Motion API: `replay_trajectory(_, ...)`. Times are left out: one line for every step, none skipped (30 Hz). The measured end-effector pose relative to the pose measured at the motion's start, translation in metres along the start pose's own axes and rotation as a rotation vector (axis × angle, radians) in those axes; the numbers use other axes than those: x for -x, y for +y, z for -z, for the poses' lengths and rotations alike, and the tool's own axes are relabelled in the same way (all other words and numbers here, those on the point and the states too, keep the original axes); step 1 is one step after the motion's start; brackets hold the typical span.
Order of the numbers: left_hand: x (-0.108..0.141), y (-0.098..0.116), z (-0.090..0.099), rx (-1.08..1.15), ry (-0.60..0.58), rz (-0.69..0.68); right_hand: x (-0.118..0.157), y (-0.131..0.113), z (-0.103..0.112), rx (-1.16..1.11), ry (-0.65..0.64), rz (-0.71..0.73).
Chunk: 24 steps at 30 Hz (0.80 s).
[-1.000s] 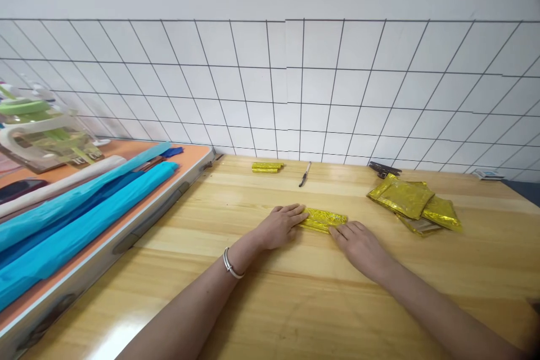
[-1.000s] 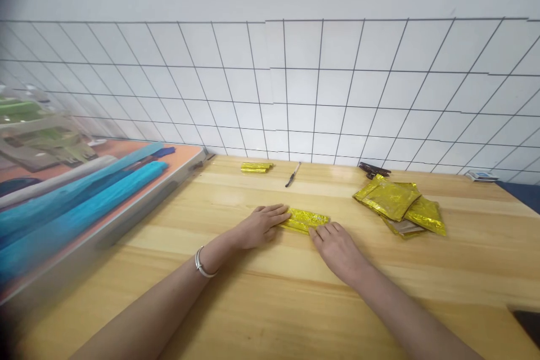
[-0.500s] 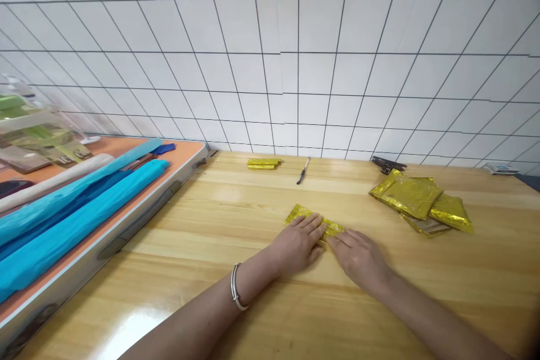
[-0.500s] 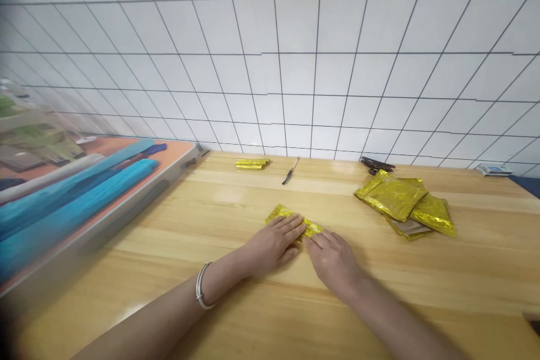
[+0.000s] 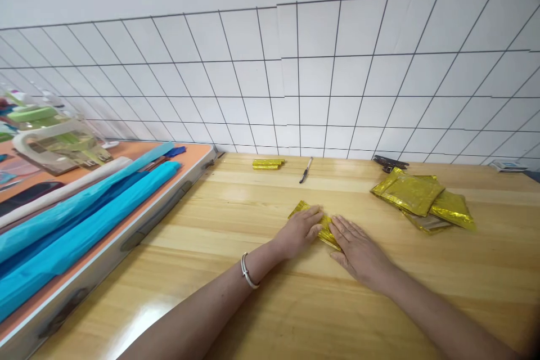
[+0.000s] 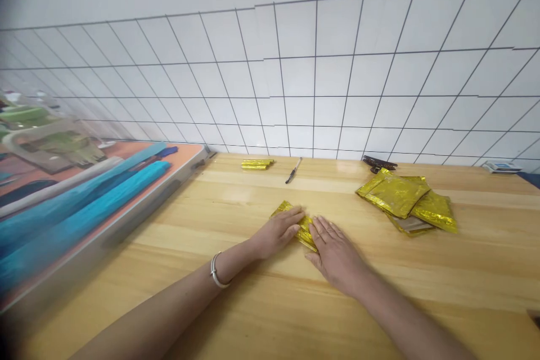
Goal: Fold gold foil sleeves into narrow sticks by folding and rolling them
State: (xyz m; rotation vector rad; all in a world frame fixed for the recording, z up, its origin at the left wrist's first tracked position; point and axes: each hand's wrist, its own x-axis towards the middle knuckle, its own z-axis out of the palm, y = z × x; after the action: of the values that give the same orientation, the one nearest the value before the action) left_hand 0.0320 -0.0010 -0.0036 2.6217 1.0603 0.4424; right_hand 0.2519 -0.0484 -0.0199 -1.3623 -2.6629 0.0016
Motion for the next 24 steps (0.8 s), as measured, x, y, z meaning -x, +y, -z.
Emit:
replay_trajectory(0.000,0.001,-0.004,-0.067,0.024,0.033,0.000,-0.001,0.000,-0.006,-0.005,0.000)
replay_trajectory(0.000,0.002,-0.008,-0.134,0.046,0.063,0.000,-0.002,0.001,-0.011,-0.011,-0.006)
replay_trajectory(0.000,0.002,-0.010,-0.194,0.055,0.079,0.000,-0.003,0.001,-0.016,-0.018,-0.016)
replay_trajectory(0.000,0.002,-0.012,-0.242,0.055,0.085,0.000,-0.004,0.002,-0.019,-0.026,-0.029)
replay_trajectory(-0.001,0.001,-0.012,-0.278,0.047,0.080,-0.001,-0.006,0.003,-0.023,-0.036,-0.043)
replay_trajectory(-0.001,0.000,-0.011,-0.303,0.033,0.068,-0.001,-0.006,0.003,-0.025,-0.045,-0.056)
replay_trajectory(-0.002,-0.002,-0.010,-0.321,0.019,0.055,-0.001,-0.007,0.004,-0.029,-0.054,-0.067)
replay_trajectory(-0.003,-0.003,-0.008,-0.334,0.009,0.042,-0.001,-0.007,0.006,-0.034,-0.061,-0.073)
replay_trajectory(-0.004,-0.004,-0.007,-0.343,0.001,0.033,-0.001,-0.007,0.008,-0.041,-0.066,-0.073)
replay_trajectory(-0.004,-0.005,-0.005,-0.351,-0.003,0.027,-0.001,-0.006,0.010,-0.050,-0.072,-0.068)
replay_trajectory(-0.005,-0.006,-0.005,-0.357,-0.004,0.024,-0.002,-0.006,0.012,-0.062,-0.078,-0.059)
replay_trajectory(-0.006,-0.006,-0.004,-0.362,-0.005,0.023,-0.004,-0.006,0.015,-0.075,-0.082,-0.053)
replay_trajectory(-0.006,-0.006,-0.004,-0.366,-0.004,0.024,-0.007,-0.007,0.017,-0.086,-0.084,-0.051)
replay_trajectory(-0.006,-0.006,-0.005,-0.371,-0.005,0.025,-0.010,-0.009,0.019,-0.094,-0.082,-0.056)
replay_trajectory(-0.006,-0.006,-0.006,-0.375,-0.007,0.028,-0.013,-0.011,0.019,-0.098,-0.071,-0.071)
replay_trajectory(-0.005,-0.006,-0.006,-0.378,-0.010,0.031,-0.017,-0.014,0.018,-0.096,-0.053,-0.079)
replay_trajectory(-0.005,-0.006,-0.007,-0.380,-0.014,0.034,-0.019,-0.016,0.016,-0.091,-0.035,-0.075)
replay_trajectory(-0.005,-0.006,-0.007,-0.381,-0.016,0.035,-0.021,-0.019,0.014,-0.086,-0.030,-0.056)
replay_trajectory(-0.004,-0.007,-0.008,-0.379,-0.015,0.034,-0.023,-0.021,0.010,-0.078,-0.020,-0.042)
replay_trajectory(-0.004,-0.008,-0.008,-0.374,-0.014,0.028,-0.023,-0.022,0.007,-0.071,-0.014,-0.026)
replay_trajectory(-0.004,-0.009,-0.007,-0.365,-0.013,0.017,-0.022,-0.023,0.004,-0.065,-0.009,-0.011)
replay_trajectory(-0.005,-0.011,-0.006,-0.353,-0.014,0.000,-0.020,-0.022,0.002,-0.062,-0.005,0.001)
replay_trajectory(-0.006,-0.012,-0.005,-0.341,-0.015,-0.018,-0.018,-0.022,0.002,-0.062,-0.005,0.011)
replay_trajectory(-0.007,-0.014,-0.004,-0.327,-0.019,-0.037,-0.016,-0.020,0.002,-0.064,-0.007,0.017)
